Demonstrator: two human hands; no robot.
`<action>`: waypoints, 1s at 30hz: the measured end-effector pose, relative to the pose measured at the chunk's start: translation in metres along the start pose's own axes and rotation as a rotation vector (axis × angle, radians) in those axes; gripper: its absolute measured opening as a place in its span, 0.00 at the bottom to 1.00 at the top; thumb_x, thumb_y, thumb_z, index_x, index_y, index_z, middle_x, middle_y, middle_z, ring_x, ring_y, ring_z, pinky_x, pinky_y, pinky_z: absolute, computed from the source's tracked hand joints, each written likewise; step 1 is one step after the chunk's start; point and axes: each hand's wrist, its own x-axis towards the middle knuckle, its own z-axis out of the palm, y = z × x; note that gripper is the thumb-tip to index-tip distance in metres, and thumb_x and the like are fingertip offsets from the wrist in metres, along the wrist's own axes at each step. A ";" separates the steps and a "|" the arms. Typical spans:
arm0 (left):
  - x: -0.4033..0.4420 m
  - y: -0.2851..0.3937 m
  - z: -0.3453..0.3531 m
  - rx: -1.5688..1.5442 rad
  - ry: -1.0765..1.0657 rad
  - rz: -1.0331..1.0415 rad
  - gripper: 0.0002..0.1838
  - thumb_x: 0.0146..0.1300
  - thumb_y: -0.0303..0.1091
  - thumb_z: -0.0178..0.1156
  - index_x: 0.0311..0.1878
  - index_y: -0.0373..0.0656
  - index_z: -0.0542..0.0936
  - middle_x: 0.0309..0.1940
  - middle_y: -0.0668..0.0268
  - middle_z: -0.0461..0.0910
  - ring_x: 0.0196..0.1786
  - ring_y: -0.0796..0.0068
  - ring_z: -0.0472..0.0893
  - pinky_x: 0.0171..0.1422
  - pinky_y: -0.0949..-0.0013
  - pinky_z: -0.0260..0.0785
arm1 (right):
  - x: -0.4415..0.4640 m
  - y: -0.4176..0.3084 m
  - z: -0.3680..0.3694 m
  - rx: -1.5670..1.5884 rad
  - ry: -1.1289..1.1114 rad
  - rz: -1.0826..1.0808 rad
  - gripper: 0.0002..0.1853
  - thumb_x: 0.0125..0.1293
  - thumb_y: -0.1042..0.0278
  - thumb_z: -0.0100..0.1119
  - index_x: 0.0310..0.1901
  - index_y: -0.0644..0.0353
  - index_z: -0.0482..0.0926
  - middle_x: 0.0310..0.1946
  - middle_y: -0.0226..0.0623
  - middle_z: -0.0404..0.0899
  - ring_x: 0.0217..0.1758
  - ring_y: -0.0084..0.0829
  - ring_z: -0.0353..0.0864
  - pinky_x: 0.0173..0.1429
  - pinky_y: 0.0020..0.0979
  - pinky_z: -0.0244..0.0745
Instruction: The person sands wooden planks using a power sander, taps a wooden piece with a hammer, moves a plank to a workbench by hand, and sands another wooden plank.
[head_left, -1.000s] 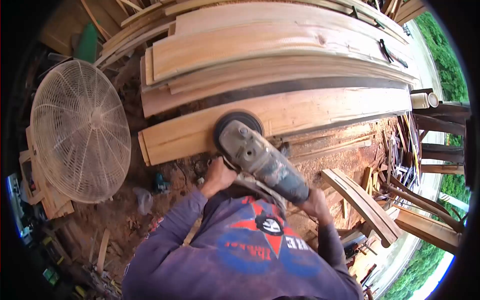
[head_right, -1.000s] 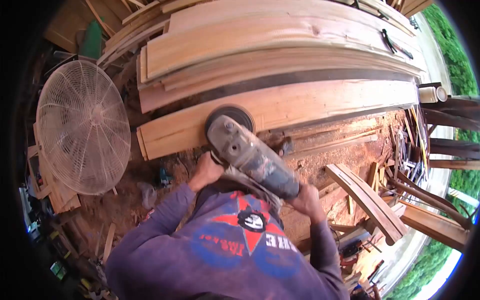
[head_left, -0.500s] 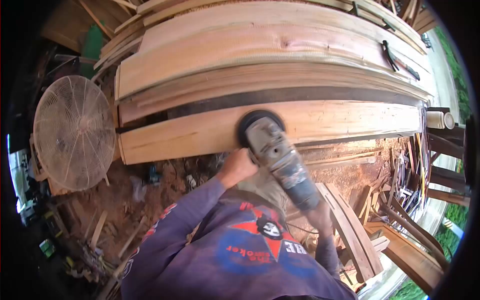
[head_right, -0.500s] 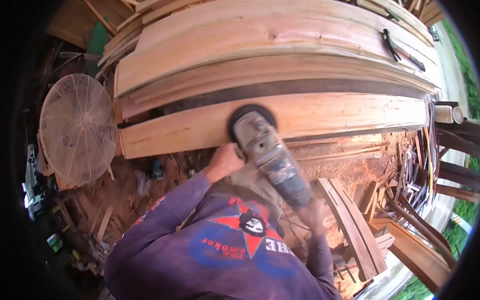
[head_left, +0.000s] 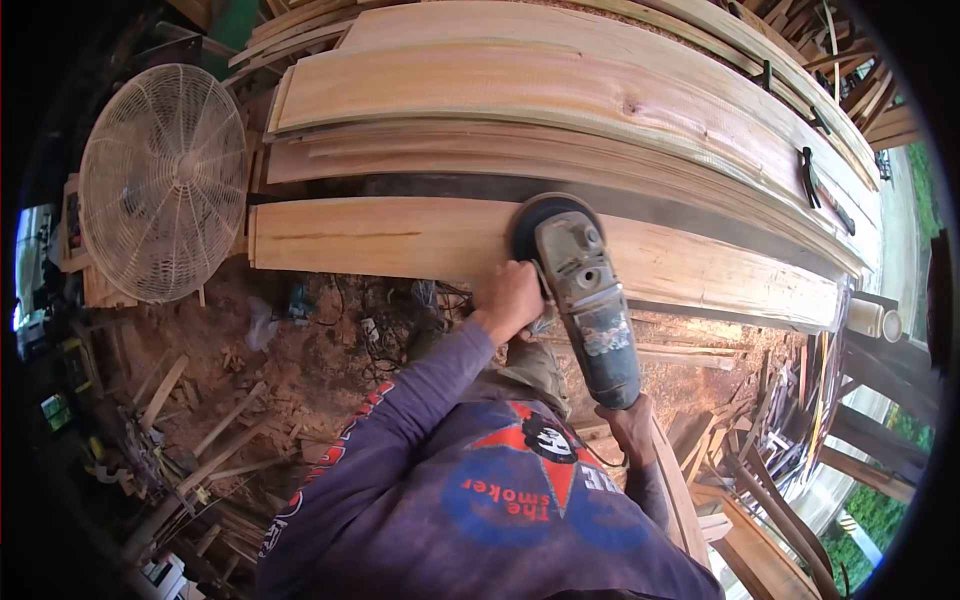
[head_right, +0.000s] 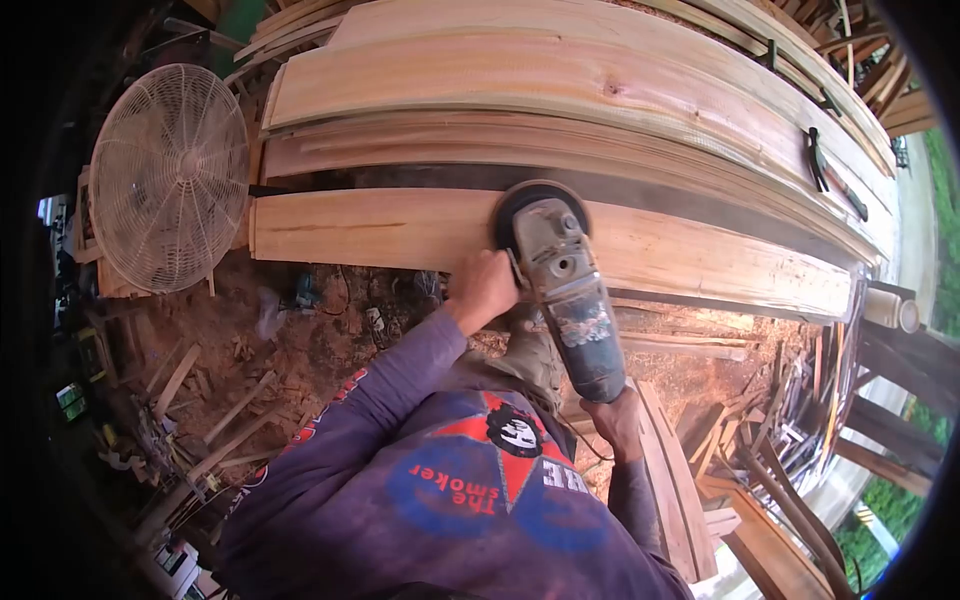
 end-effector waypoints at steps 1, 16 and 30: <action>-0.008 -0.022 0.000 -0.010 -0.027 -0.042 0.14 0.61 0.33 0.62 0.45 0.36 0.88 0.43 0.45 0.88 0.49 0.43 0.88 0.53 0.48 0.82 | -0.005 -0.004 0.013 -0.008 0.018 -0.088 0.21 0.46 0.63 0.74 0.37 0.74 0.85 0.32 0.56 0.88 0.40 0.42 0.92 0.43 0.41 0.81; -0.073 -0.336 -0.111 -0.244 0.209 -0.426 0.19 0.56 0.41 0.69 0.46 0.37 0.87 0.47 0.42 0.85 0.52 0.38 0.85 0.58 0.46 0.79 | 0.019 -0.213 0.234 -0.372 -0.183 -0.379 0.23 0.46 0.57 0.72 0.36 0.72 0.87 0.32 0.64 0.85 0.42 0.57 0.89 0.45 0.48 0.82; -0.081 -0.444 -0.157 -0.324 0.327 -0.515 0.17 0.54 0.39 0.71 0.41 0.35 0.86 0.42 0.42 0.87 0.48 0.40 0.86 0.54 0.46 0.79 | 0.033 -0.317 0.310 -0.355 -0.290 -0.671 0.20 0.49 0.62 0.71 0.42 0.65 0.87 0.34 0.56 0.87 0.41 0.57 0.88 0.45 0.48 0.81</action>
